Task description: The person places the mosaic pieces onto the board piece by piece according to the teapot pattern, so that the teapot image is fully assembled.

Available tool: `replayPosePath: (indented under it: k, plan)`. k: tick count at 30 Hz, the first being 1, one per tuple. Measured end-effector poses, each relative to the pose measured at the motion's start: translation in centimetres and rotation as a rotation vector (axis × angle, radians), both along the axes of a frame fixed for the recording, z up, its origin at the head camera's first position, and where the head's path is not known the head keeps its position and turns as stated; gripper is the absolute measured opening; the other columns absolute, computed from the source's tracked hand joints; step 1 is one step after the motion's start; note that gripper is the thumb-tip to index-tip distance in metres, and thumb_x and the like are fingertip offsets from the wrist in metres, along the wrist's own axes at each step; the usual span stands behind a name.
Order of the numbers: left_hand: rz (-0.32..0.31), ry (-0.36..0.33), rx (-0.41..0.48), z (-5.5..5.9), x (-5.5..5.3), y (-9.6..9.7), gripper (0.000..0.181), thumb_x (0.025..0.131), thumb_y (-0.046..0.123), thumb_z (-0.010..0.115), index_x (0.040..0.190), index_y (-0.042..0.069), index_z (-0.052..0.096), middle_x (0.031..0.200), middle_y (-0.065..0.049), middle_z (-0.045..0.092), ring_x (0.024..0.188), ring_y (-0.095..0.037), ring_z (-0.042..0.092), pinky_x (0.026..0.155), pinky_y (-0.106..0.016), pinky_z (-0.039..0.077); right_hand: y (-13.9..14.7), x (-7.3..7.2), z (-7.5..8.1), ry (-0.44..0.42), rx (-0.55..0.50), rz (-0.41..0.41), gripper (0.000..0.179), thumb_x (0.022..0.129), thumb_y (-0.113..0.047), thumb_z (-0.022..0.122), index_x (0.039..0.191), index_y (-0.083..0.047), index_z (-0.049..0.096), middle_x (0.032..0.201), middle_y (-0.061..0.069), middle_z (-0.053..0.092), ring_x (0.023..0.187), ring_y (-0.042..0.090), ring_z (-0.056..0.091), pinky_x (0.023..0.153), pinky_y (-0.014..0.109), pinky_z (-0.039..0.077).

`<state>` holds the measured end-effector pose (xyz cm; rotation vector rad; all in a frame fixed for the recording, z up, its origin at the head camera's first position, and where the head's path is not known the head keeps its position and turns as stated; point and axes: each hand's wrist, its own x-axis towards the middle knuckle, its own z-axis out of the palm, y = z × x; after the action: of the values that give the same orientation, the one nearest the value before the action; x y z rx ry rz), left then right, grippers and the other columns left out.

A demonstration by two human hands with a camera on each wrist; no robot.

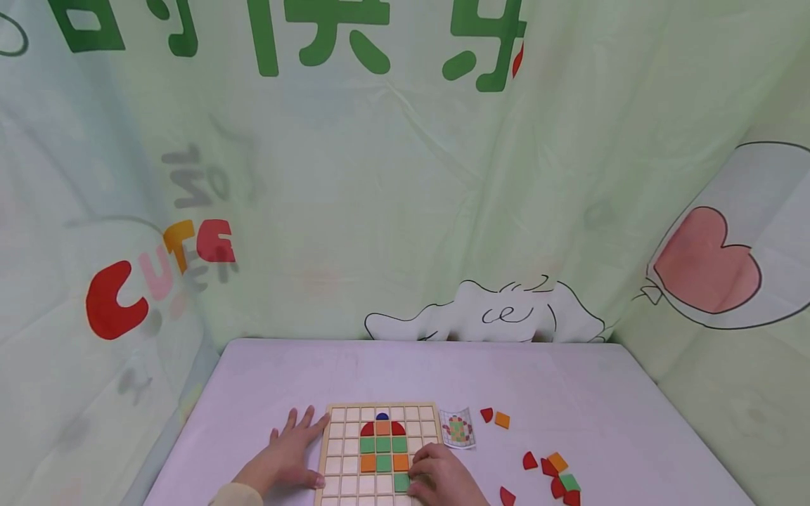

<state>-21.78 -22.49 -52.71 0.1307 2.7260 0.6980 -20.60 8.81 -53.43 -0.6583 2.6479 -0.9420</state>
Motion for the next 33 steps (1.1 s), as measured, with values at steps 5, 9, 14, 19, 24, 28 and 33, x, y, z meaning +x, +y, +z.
replayPosePath:
  k: [5, 9, 14, 19, 24, 28, 33]
  plan:
    - [-0.001, 0.003, -0.001, 0.0, 0.0, -0.1, 0.110, 0.061, 0.033, 0.096, 0.155, 0.011, 0.043, 0.165, -0.029, 0.027, 0.152, -0.059, 0.009, 0.112, -0.083, 0.013, 0.1, 0.0, -0.2, 0.035, 0.006, 0.017, 0.014, 0.088, -0.022, 0.080, 0.097, -0.012, 0.082, 0.099, -0.009, 0.062, 0.089, 0.002, 0.048, 0.080, 0.022, 0.053]
    - [-0.011, 0.007, 0.001, 0.0, 0.0, -0.1, 0.110, 0.062, 0.034, 0.096, 0.155, 0.010, 0.043, 0.164, -0.029, 0.027, 0.152, -0.060, 0.010, 0.111, -0.084, 0.013, 0.0, 0.0, -0.4, 0.065, 0.014, 0.026, 0.014, 0.089, -0.022, 0.079, 0.098, -0.012, 0.082, 0.100, -0.009, 0.062, 0.089, 0.001, 0.048, 0.080, 0.022, 0.054]
    - [-0.031, 0.000, 0.003, 0.0, 0.0, -0.2, 0.112, 0.062, 0.034, 0.095, 0.156, 0.009, 0.040, 0.164, -0.031, 0.025, 0.151, -0.062, 0.009, 0.110, -0.085, 0.012, 0.1, 0.1, -0.5, 0.075, 0.006, 0.036, 0.014, 0.089, -0.020, 0.078, 0.098, -0.011, 0.082, 0.099, -0.010, 0.061, 0.088, -0.001, 0.047, 0.079, 0.021, 0.054]
    - [-0.013, 0.004, 0.012, 0.1, 0.0, -0.3, 0.110, 0.062, 0.034, 0.096, 0.155, 0.011, 0.043, 0.164, -0.030, 0.027, 0.152, -0.061, 0.009, 0.111, -0.084, 0.012, -0.2, -0.1, 0.1, 0.093, 0.019, 0.048, 0.015, 0.091, -0.020, 0.076, 0.102, -0.013, 0.082, 0.101, -0.010, 0.061, 0.090, 0.001, 0.048, 0.082, 0.023, 0.054]
    - [-0.017, -0.014, 0.011, -0.2, 0.0, -0.5, 0.112, 0.063, 0.035, 0.095, 0.157, 0.012, 0.040, 0.166, -0.029, 0.024, 0.152, -0.060, 0.007, 0.111, -0.084, 0.011, -1.4, -0.2, 0.7, 0.143, 0.012, 0.097, 0.017, 0.092, -0.019, 0.076, 0.108, -0.016, 0.081, 0.107, -0.009, 0.063, 0.096, 0.005, 0.053, 0.084, 0.025, 0.054]
    - [-0.026, -0.011, 0.021, -0.3, 0.0, -0.5, 0.111, 0.063, 0.034, 0.095, 0.157, 0.011, 0.040, 0.165, -0.030, 0.024, 0.152, -0.060, 0.007, 0.111, -0.084, 0.011, -2.5, -0.3, 0.4, 0.206, 0.044, 0.160, 0.024, 0.094, -0.020, 0.073, 0.118, -0.018, 0.078, 0.120, -0.003, 0.065, 0.107, 0.012, 0.059, 0.091, 0.028, 0.056]
    - [-0.013, 0.008, 0.026, 0.2, 0.2, -0.2, 0.108, 0.063, 0.030, 0.096, 0.155, 0.011, 0.043, 0.164, -0.030, 0.027, 0.152, -0.061, 0.009, 0.111, -0.084, 0.012, -3.6, -0.6, -0.1, 0.288, 0.095, 0.214, 0.031, 0.097, -0.023, 0.069, 0.128, -0.017, 0.073, 0.134, 0.004, 0.061, 0.122, 0.020, 0.057, 0.101, 0.034, 0.054]
